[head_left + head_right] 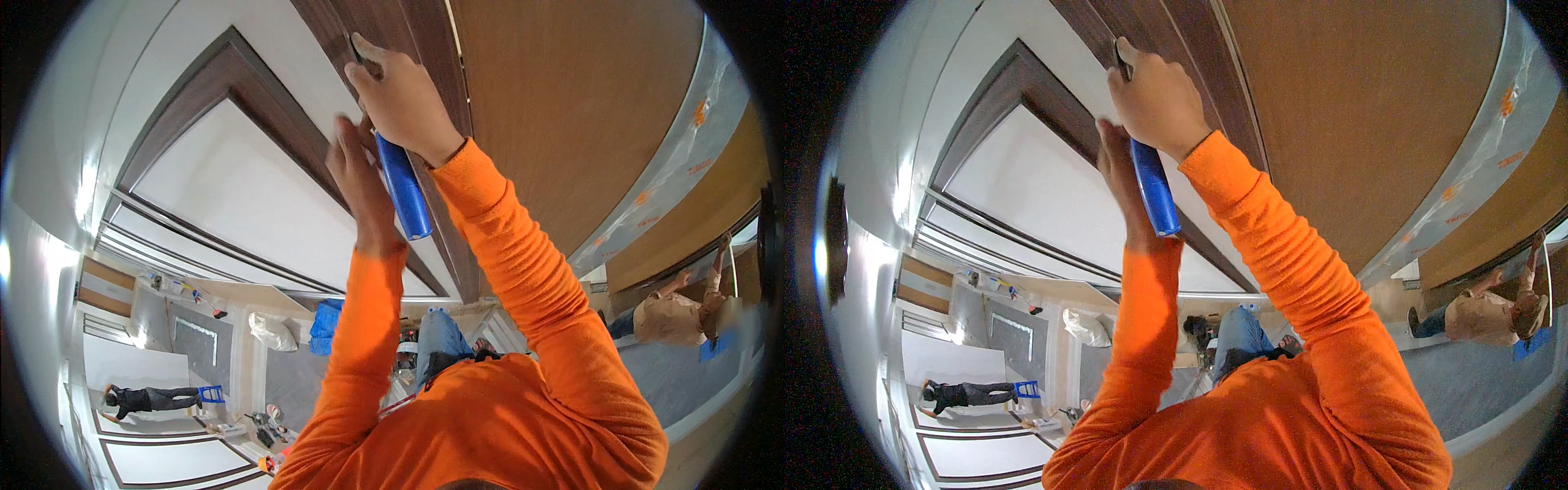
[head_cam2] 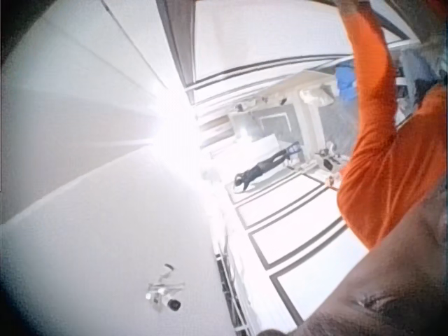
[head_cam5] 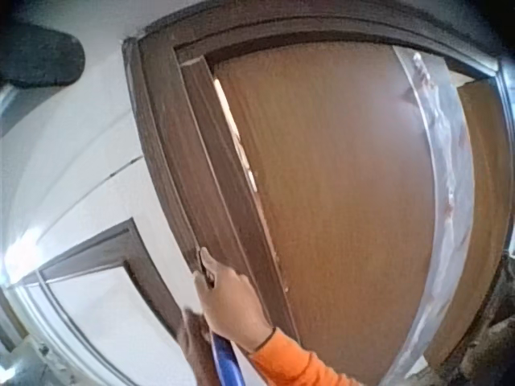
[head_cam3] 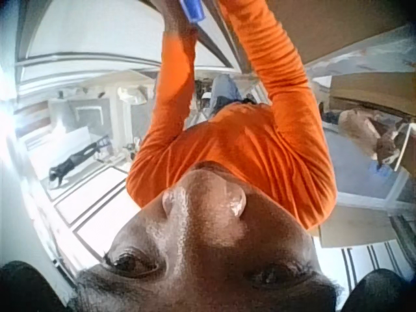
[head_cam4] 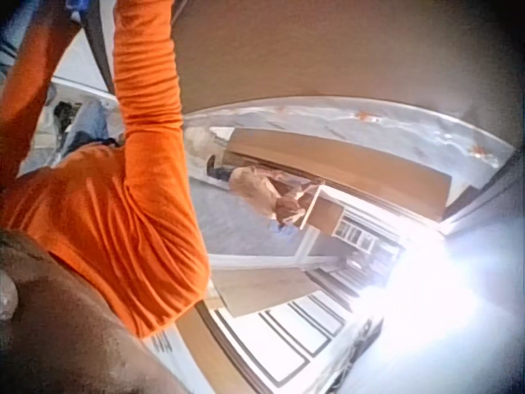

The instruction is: The person trims the excess material from the edge of a door using a utility knife while standing on a ladder.

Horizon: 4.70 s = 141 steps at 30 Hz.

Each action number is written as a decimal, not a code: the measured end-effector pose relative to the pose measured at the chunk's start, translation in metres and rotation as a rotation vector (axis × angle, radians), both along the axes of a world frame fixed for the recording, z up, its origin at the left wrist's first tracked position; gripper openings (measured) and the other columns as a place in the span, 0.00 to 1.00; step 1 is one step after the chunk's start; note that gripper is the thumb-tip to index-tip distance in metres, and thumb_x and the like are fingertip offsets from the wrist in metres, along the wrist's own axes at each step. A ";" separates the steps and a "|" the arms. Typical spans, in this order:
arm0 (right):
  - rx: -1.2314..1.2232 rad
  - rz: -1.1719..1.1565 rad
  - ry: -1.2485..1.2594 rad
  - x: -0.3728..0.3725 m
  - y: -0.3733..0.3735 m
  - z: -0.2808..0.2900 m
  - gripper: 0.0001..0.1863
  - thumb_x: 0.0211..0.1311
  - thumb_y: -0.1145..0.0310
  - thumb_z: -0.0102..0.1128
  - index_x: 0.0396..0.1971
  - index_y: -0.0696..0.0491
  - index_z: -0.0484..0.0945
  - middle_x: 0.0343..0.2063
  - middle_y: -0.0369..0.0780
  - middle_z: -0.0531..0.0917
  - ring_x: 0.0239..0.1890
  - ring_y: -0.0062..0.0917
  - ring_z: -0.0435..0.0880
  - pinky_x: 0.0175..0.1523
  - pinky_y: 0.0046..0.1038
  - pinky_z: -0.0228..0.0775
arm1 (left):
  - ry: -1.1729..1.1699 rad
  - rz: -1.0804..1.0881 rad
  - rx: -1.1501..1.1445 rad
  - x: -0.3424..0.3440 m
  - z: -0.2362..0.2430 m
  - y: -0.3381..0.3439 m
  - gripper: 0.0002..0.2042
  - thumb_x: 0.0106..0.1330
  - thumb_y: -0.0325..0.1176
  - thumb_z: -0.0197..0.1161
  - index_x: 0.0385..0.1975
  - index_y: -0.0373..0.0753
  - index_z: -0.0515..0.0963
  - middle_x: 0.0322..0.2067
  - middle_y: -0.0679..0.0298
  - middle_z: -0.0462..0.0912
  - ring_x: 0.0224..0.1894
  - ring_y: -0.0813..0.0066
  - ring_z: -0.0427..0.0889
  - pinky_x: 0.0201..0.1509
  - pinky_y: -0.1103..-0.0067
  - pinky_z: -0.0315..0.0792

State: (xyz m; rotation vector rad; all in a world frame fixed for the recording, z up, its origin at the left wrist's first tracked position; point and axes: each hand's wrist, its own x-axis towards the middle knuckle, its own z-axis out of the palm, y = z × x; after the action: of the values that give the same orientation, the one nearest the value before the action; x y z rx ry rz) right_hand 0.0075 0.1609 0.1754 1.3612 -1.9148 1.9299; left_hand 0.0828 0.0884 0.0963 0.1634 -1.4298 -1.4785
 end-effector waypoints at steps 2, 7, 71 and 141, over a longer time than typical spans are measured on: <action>-0.017 -0.015 0.033 0.001 -0.008 -0.001 0.28 0.72 0.65 0.51 0.68 0.63 0.66 0.14 0.40 0.77 0.17 0.24 0.83 0.27 0.26 0.77 | -0.075 -0.351 0.216 0.050 0.006 0.044 0.24 0.77 0.57 0.48 0.41 0.39 0.74 0.21 0.64 0.75 0.15 0.77 0.70 0.20 0.85 0.64; 0.007 0.078 -0.048 -0.008 -0.003 0.008 0.27 0.71 0.62 0.52 0.64 0.61 0.70 0.24 0.47 0.83 0.26 0.37 0.87 0.37 0.35 0.80 | -0.050 -0.661 0.424 0.059 0.040 0.079 0.16 0.76 0.52 0.54 0.41 0.44 0.74 0.11 0.68 0.69 0.05 0.80 0.60 0.10 0.85 0.54; -0.363 -0.033 0.155 0.064 0.084 -0.076 0.20 0.73 0.67 0.47 0.58 0.56 0.78 0.63 0.52 0.75 0.66 0.49 0.74 0.67 0.43 0.68 | -0.033 -0.382 0.610 0.033 0.022 0.099 0.24 0.74 0.53 0.50 0.57 0.41 0.73 0.43 0.66 0.77 0.44 0.76 0.80 0.45 0.80 0.76; -0.712 -0.120 0.210 0.054 0.050 -0.086 0.51 0.65 0.23 0.31 0.72 0.51 0.62 0.74 0.60 0.50 0.77 0.59 0.41 0.76 0.60 0.24 | 0.128 -0.137 0.247 0.059 0.068 0.057 0.12 0.76 0.46 0.52 0.35 0.45 0.71 0.17 0.72 0.67 0.20 0.80 0.65 0.26 0.82 0.59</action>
State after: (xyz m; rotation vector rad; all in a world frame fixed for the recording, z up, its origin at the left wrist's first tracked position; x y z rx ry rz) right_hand 0.0616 0.2106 0.0890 1.1293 -1.0212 2.0121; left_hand 0.1421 0.1452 0.1645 0.1230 -1.1723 -1.7451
